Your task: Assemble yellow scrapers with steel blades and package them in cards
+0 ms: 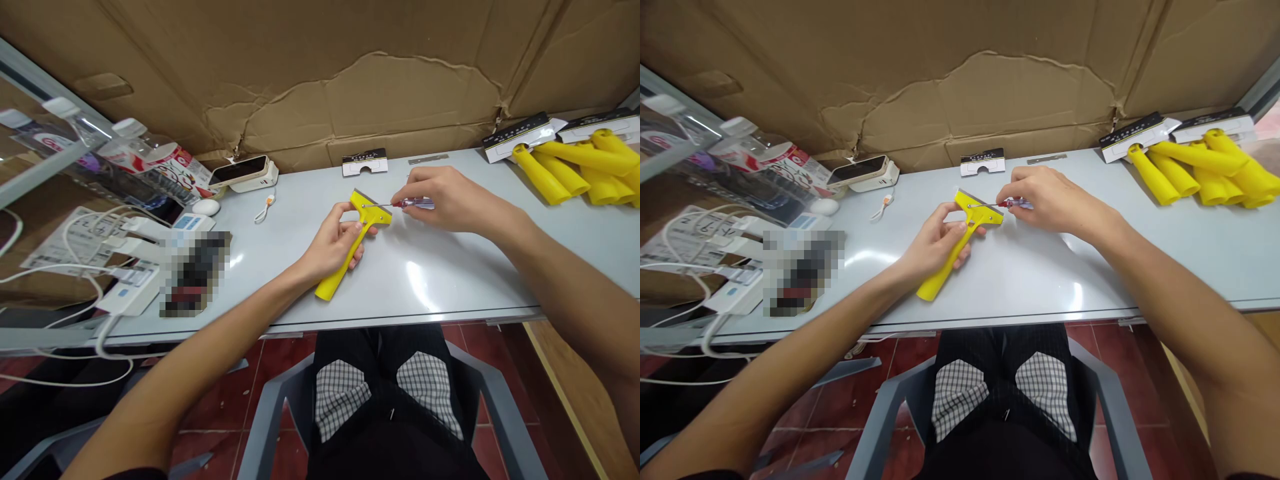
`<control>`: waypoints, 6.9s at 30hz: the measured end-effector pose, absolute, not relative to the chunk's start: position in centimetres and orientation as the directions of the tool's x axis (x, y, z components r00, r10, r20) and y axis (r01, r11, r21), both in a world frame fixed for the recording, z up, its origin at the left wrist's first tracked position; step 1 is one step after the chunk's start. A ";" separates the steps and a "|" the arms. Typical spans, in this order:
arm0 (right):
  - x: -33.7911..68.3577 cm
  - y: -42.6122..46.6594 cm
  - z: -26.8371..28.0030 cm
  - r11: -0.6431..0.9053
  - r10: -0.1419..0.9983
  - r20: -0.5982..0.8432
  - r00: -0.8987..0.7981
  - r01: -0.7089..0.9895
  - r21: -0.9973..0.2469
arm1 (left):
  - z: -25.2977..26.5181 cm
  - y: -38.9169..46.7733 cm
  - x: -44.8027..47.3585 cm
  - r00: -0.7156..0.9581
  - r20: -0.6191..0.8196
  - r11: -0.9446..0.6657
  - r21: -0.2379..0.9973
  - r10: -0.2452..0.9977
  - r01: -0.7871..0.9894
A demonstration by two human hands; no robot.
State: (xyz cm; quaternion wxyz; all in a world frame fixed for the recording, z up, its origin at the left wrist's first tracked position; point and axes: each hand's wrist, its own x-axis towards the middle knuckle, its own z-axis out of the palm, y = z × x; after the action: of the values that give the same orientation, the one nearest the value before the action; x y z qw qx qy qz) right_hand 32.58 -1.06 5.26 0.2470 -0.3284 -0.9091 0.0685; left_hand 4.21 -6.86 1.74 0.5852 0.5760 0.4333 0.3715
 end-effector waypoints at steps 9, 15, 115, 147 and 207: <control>32.3 -1.4 5.3 0.770 0.634 0.404 -0.659 0.587 -0.250 | 1.7 -6.9 4.3 0.338 -0.078 0.060 0.996 0.938 0.063; 31.8 -2.0 5.2 0.779 0.604 0.461 -0.650 0.602 -0.173 | 1.6 -6.9 4.3 0.336 -0.072 0.057 0.997 0.939 0.054; 30.6 -4.6 7.6 0.669 0.738 0.453 -0.500 0.629 -0.396 | 1.2 -6.5 3.8 0.342 -0.049 0.043 0.999 0.938 0.024; 30.5 -4.4 7.9 0.587 0.785 0.448 -0.427 0.743 -0.321 | 1.3 -6.6 3.9 0.338 -0.062 0.048 0.998 0.939 0.050; 30.7 -4.3 7.7 0.619 0.774 0.430 -0.465 0.699 -0.358 | 1.2 -6.5 3.9 0.333 -0.051 0.036 0.998 0.942 0.051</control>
State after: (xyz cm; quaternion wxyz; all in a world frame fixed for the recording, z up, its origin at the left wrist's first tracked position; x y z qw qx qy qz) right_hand 30.74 -4.30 7.68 0.2850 -0.4316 -0.8533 0.0657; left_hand 3.89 -6.54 1.19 0.5773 0.5772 0.4300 0.3855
